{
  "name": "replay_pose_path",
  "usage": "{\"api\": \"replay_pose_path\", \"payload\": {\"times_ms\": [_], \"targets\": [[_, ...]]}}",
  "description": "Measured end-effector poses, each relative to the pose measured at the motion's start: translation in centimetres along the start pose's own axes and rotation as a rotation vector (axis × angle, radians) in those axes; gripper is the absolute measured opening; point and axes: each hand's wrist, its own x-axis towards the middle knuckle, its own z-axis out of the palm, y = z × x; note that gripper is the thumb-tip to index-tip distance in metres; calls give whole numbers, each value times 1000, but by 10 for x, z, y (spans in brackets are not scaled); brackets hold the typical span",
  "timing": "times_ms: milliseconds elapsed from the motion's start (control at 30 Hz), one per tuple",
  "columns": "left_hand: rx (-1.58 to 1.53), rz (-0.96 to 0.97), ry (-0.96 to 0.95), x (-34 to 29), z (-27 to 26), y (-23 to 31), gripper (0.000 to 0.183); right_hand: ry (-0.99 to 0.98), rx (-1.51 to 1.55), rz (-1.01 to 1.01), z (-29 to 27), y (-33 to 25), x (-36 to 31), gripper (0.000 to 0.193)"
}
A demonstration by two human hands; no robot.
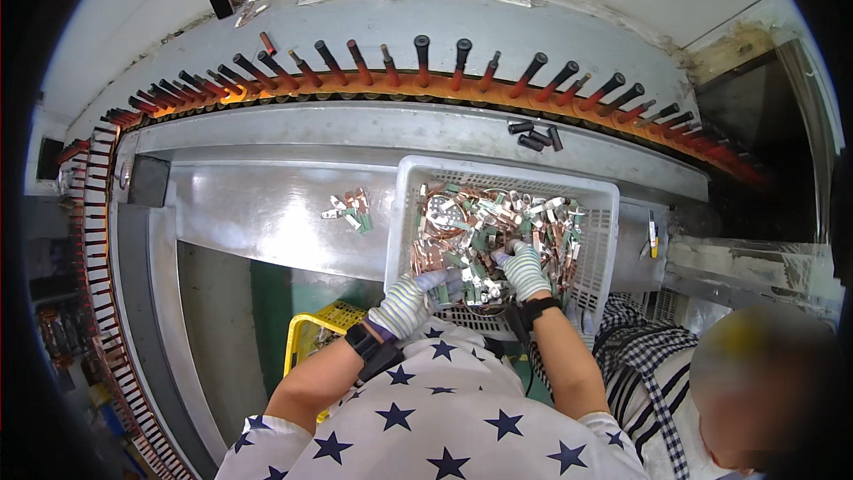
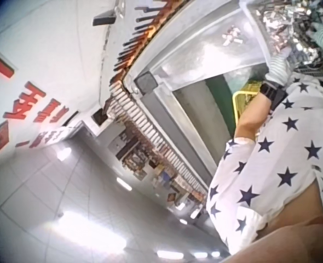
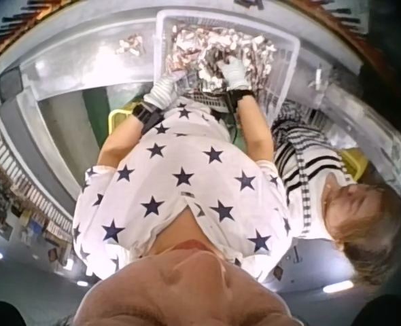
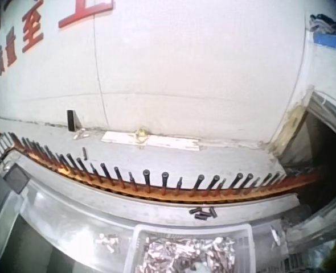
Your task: Sorting and inspecting small metallic components at a workbench.
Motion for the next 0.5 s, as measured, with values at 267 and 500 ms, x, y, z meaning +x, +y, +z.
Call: {"api": "replay_pose_path", "payload": {"times_ms": [267,500], "targets": [[9,58,-38,-15,5,-2,34,-306,766,-56,-6,-50,-110,34],[50,68,-87,-24,6,-17,35,-326,846,-98,0,-55,-148,29]]}}
